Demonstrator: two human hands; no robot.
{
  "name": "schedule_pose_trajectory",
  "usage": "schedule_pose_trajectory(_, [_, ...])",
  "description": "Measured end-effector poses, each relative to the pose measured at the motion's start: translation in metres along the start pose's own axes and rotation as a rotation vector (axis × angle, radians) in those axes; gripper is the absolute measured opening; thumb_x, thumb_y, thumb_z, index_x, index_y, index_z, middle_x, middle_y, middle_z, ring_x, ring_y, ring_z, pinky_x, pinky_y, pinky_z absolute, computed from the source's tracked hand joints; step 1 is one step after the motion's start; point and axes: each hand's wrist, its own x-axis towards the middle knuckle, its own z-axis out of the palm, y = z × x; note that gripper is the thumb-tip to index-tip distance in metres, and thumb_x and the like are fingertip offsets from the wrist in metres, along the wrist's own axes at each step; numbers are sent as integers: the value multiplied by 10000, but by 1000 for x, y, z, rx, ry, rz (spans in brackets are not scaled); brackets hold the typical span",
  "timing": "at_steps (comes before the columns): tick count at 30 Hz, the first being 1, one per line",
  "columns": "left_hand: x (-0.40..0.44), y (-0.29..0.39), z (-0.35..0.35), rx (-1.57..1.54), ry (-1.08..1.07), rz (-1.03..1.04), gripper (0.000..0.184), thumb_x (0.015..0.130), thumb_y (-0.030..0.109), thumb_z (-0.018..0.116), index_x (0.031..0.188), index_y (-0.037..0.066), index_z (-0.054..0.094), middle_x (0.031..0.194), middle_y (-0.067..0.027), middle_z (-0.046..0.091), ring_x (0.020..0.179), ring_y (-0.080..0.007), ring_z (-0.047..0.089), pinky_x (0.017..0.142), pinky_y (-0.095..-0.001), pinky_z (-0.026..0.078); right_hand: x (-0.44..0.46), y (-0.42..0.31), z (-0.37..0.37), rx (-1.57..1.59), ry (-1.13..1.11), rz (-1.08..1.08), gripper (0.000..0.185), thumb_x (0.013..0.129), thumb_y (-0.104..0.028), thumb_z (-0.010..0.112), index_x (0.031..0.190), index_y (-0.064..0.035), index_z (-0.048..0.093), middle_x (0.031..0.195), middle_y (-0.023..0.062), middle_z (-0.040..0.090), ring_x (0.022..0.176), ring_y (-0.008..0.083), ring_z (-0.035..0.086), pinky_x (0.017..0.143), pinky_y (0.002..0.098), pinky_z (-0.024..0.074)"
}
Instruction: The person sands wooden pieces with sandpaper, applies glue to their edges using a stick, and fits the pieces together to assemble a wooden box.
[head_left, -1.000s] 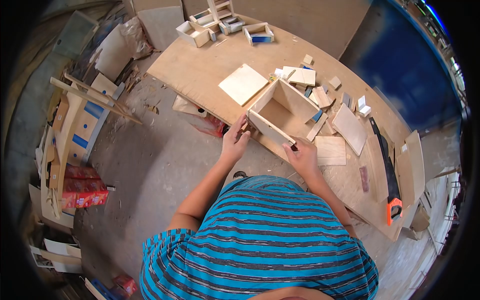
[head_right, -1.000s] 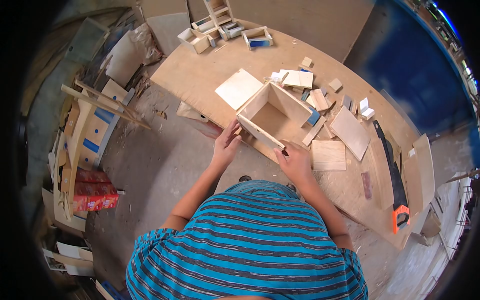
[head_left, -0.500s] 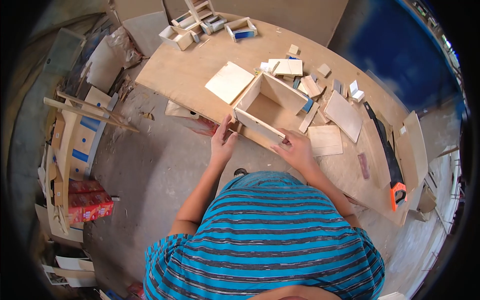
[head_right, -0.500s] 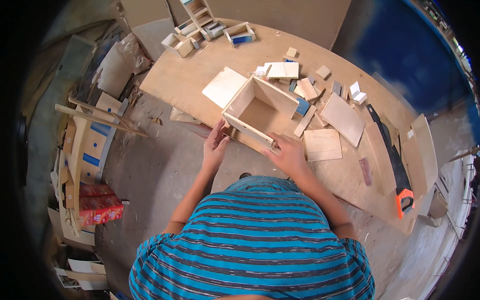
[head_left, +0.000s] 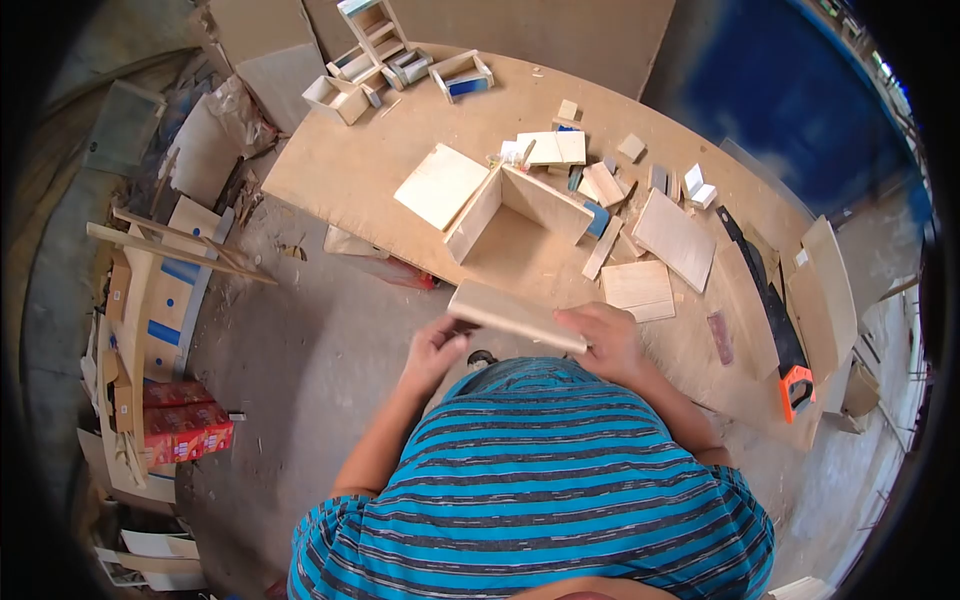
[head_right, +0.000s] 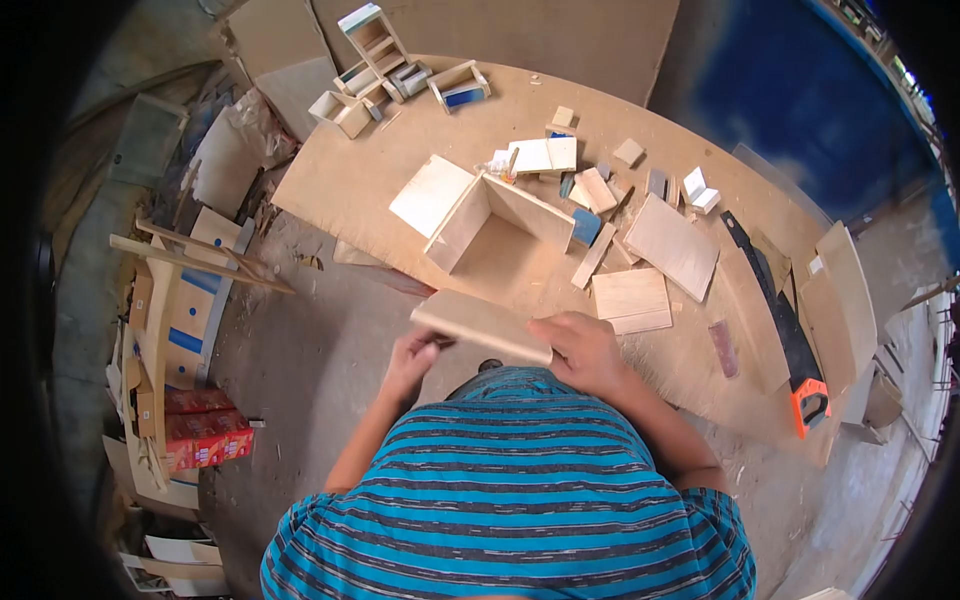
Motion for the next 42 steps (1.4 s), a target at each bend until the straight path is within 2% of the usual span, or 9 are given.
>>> schedule_pose_trajectory(2, [-5,22,25,-119,-96,-21,811,819,497,649,1379,-21,371,1308,-143,513,1193,-250,517,1025,-396,392,13,-14,-9,-108,12,-125,339,708,-78,681,1046,-113,685,879,44,647,728,249,634,627,347,523])
schedule_pose_trajectory(5, [1,25,39,-516,32,-115,776,875,490,595,1425,26,305,1391,-123,443,1291,-262,433,1074,-435,344,29,-17,-5,-212,-66,-284,377,699,-103,684,1073,-146,684,1008,20,619,774,223,634,639,331,526])
schedule_pose_trajectory(6, [8,53,57,-521,257,-227,611,897,337,610,1372,26,383,1319,-131,506,1209,-277,507,1028,-440,401,36,-19,-3,-201,-116,-303,375,700,-116,688,1073,-150,684,1016,21,615,781,224,633,643,330,527])
schedule_pose_trajectory(11, [9,60,49,-411,593,-41,459,833,125,647,1251,18,490,1127,-111,591,1049,-253,587,899,-407,482,68,-13,-33,-68,-85,-369,269,761,-201,714,1021,-133,694,973,30,659,784,231,644,679,346,534])
schedule_pose_trajectory(15, [-9,62,29,-342,614,55,585,768,96,668,1302,7,445,1178,-113,570,1092,-242,559,923,-382,448,104,58,-64,-186,148,51,285,763,-179,714,1029,-79,684,969,80,681,780,251,648,685,344,528])
schedule_pose_trajectory(20, [-13,62,25,-387,631,110,583,742,90,657,1280,-11,456,1133,-119,588,1038,-247,584,898,-362,459,152,156,-27,5,-137,291,518,697,-142,777,1190,-64,638,1024,127,681,766,163,639,687,289,529])
schedule_pose_trajectory(24, [-16,63,34,-286,665,148,519,732,72,685,1212,-30,516,1055,-106,623,975,-226,610,865,-344,467,177,184,12,231,-300,395,605,633,-270,817,1184,-88,646,1043,135,683,782,198,660,757,299,523])
schedule_pose_trajectory(30, [-17,28,43,-65,727,1,213,793,100,724,965,-14,675,882,-61,681,774,-126,621,725,-270,485,199,208,45,36,-349,330,509,612,-310,820,1037,-53,707,917,139,709,833,235,685,781,313,529])
schedule_pose_trajectory(42, [32,-23,53,18,529,-277,252,841,156,686,1011,-28,659,868,-72,683,727,-128,622,668,-275,506,197,206,57,-46,-244,370,379,584,-299,748,903,-98,718,813,153,688,741,286,665,704,354,523])
